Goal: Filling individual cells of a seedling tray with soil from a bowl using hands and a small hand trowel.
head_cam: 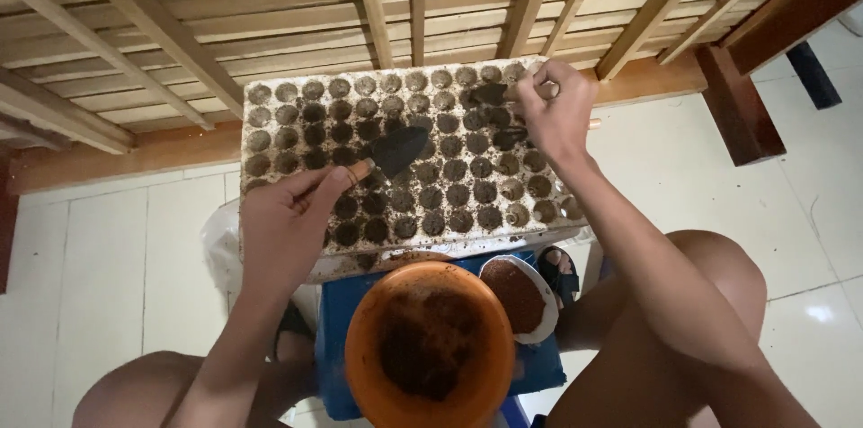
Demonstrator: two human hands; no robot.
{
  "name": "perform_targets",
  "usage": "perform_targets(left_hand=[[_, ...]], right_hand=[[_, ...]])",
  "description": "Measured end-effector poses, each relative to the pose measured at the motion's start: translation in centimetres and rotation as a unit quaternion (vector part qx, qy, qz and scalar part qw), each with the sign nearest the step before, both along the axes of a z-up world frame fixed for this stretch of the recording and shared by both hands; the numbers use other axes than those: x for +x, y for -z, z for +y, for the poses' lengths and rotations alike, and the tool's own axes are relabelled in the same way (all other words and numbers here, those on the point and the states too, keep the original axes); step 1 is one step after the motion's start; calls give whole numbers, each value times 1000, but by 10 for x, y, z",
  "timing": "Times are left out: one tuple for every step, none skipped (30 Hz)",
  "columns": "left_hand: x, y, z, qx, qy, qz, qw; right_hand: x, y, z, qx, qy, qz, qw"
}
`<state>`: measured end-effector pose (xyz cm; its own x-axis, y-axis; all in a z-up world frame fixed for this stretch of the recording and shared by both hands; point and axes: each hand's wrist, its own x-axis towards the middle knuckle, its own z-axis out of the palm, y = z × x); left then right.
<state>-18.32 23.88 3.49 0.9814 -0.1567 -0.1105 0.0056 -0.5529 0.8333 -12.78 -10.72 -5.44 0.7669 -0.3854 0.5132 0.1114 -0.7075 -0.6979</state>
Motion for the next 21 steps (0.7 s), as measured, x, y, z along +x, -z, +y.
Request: perform_targets(left_hand=[[-1,-4,0,-10,-1,-8,1000],[-3,-7,-1,-20,-2,-16,1000],[-2,-7,0,-20,-2,-15,1000],[-2,-6,0,-16,0,-21,1000],[-2,-6,0,-12,2,-27,1000],[-2,-7,0,-12,2,-26,1000],[-3,-8,-1,-9,7,-24,1000],[-3,-9,-2,-6,12,-22,1000],[-2,-7,-1,-6,13,-21,1000],[-1,-5,-1,-10,6,-29,1000],[-1,-3,0,-14,-1,-37,999],[-1,-4,-1,-15,-2,-37,999],[-1,-4,-1,-26,-6,-23,999],[-2,-5,-1,-37,-11,-9,999],[-2,-8,-2,-37,-10,-7,999],[-3,-11,-2,-25,-5,-3,1000],[-4,-14,-3,-13,0,0,1000],[-5,-14,-4,-14,1,0,1000],[-6,-14,-4,-24,2,2,1000],[-6,-14,-4,-34,3,3,999],[-7,-16,-6,-34,2,3,999]], right_hand=[[0,1,-2,-12,-4,4,1000],[-1,3,-3,-24,-8,8,1000],[-1,4,-4,-24,-9,9,1000],[-2,5,-5,31,-42,14,999],[-2,7,-6,86,-74,18,993],[-3,3,-3,86,-75,19,993],[-3,0,1,34,-62,0,997],[-4,-3,4,-17,-49,-20,998],[-5,-8,5,-18,-49,-19,998],[-5,-13,6,-31,-35,-34,998],[-6,-18,8,-44,-22,-49,998],[-7,-20,10,-44,-23,-49,998],[-9,-22,13,-29,-29,-52,998],[-10,-24,16,-13,-35,-55,998],[-7,-14,12,-12,-34,-54,998],[-4,-5,8,40,-58,-48,996],[-1,4,3,92,-82,-42,991],[-3,0,3,92,-81,-42,992],[-4,-5,3,120,-88,-21,989],[-4,-10,4,149,-95,1,984],[-5,-14,4,149,-95,1,984]])
